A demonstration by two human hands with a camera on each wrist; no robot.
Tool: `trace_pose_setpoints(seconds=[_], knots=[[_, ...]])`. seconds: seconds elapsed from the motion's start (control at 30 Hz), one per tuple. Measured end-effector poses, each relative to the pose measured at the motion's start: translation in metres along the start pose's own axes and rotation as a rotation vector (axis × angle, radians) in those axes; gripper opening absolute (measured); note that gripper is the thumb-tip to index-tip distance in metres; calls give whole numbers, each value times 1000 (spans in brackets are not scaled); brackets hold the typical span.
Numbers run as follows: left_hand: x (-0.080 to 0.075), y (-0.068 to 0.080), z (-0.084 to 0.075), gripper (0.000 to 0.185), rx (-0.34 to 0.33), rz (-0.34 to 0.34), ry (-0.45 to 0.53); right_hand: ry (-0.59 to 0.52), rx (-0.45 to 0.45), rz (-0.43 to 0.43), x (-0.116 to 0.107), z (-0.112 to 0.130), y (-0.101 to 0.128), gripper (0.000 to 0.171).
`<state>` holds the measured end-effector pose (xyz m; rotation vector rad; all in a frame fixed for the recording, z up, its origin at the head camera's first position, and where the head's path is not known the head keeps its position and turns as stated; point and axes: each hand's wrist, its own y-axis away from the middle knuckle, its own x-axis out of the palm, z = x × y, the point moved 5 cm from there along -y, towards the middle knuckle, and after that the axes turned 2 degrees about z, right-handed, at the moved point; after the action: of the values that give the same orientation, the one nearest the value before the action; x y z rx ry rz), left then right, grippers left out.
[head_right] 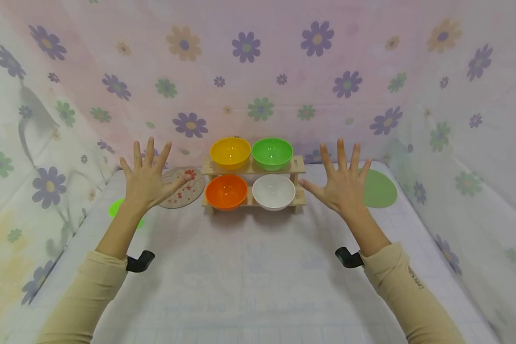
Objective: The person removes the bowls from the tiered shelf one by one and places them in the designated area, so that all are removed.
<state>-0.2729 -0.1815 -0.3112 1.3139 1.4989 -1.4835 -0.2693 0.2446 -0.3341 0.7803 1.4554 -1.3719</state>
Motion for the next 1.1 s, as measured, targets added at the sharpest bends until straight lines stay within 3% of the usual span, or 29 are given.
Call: trace_pose_setpoints(seconds=[0.3,0.57,0.83,1.03,1.1], knots=[[3,1,3,89,-15,25,21,-60,6,45,4,6,1,100],[18,2,3,85,-50,91,91,-398,23,74,18,12,2,89],[44,6,2,67,-46,29,251,-659,11,203,41,26,2,74],[72,11,5,64,-118,103,408,-729,27,273,55,35,2,69],[80,12,6,61,-133,92,487,-760,45,301,59,36,3,68]])
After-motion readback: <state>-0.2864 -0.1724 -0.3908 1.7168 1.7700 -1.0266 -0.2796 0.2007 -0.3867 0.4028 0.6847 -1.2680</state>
